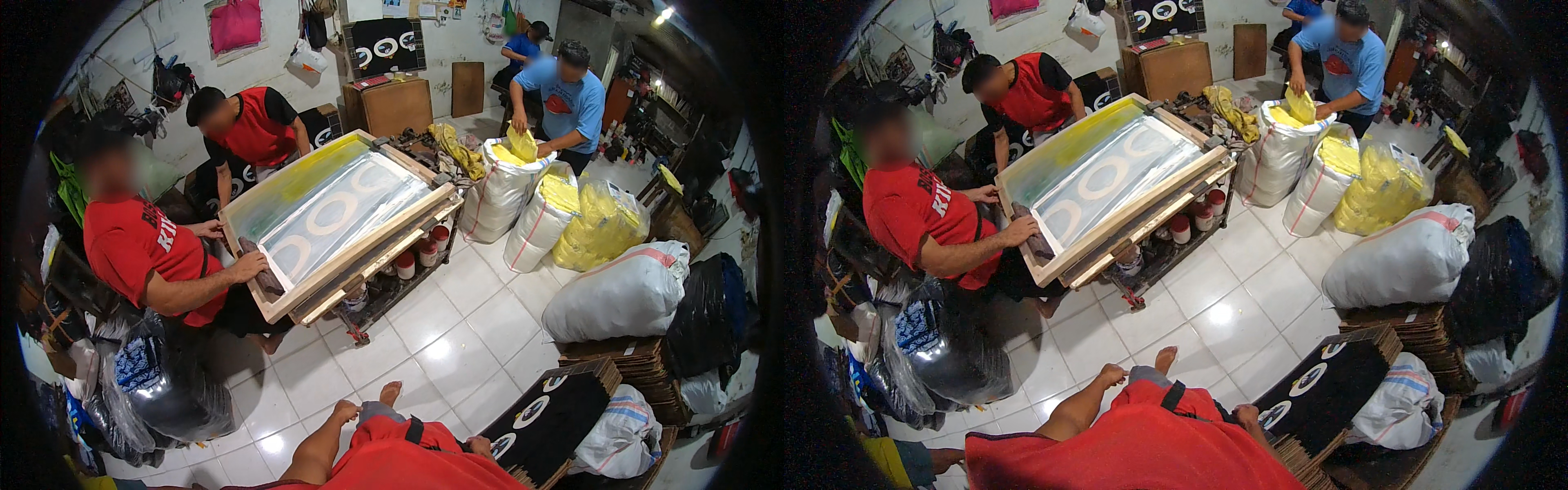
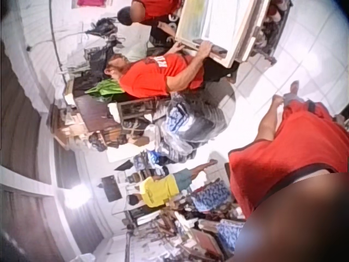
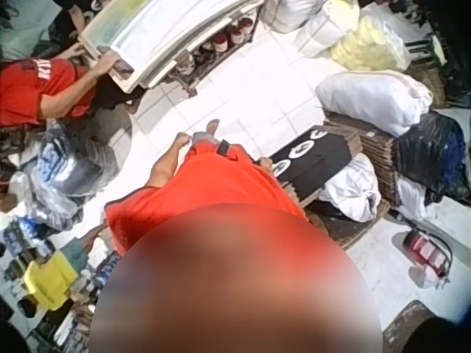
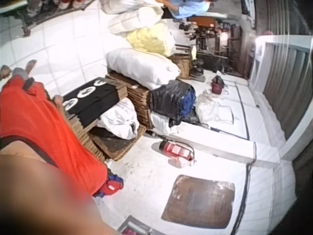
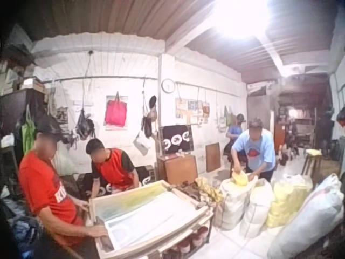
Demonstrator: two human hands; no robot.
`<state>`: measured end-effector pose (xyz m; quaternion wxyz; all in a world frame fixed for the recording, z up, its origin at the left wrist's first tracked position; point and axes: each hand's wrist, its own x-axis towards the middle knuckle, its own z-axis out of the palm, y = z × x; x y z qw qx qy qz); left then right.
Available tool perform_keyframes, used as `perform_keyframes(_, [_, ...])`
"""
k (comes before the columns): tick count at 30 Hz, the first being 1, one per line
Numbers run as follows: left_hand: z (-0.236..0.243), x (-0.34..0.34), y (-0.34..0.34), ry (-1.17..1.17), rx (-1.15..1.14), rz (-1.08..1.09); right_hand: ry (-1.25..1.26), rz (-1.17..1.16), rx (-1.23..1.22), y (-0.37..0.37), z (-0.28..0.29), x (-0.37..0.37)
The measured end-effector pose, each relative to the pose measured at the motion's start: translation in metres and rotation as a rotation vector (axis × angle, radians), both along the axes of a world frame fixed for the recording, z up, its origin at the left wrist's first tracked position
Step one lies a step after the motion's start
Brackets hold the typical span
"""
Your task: The person repeatedly picks up printed black fabric sheets from a screen-printing table and stacks them on a nearby pile. The person handles the sheets one at a time, aligning them before placing them on the stack.
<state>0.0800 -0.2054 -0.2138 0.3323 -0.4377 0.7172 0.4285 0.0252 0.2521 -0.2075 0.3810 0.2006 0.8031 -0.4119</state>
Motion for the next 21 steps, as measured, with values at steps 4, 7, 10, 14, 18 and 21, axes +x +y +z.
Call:
perform_keyframes(4, [0.005, -0.003, -0.008, 0.005, -0.003, 0.02, -0.038, -0.101, -0.124, -0.004, 0.001, -0.01])
perform_keyframes(7, [0.007, -0.007, -0.012, -0.001, -0.01, -0.002, -0.072, -0.345, -0.238, -0.009, -0.018, -0.016])
perform_keyframes(10, [0.009, -0.01, -0.012, 0.002, -0.004, 0.002, -0.112, -0.474, -0.28, -0.01, -0.034, -0.022])
perform_keyframes(14, [0.012, -0.013, -0.009, 0.005, 0.005, 0.048, -0.142, -0.49, -0.269, -0.016, -0.037, -0.035])
perform_keyframes(18, [0.017, -0.017, -0.007, 0.004, 0.01, 0.048, -0.143, -0.447, -0.288, -0.026, -0.034, -0.043])
perform_keyframes(21, [0.021, -0.021, -0.009, 0.029, 0.029, 0.085, -0.124, -0.441, -0.282, -0.03, -0.032, -0.044])
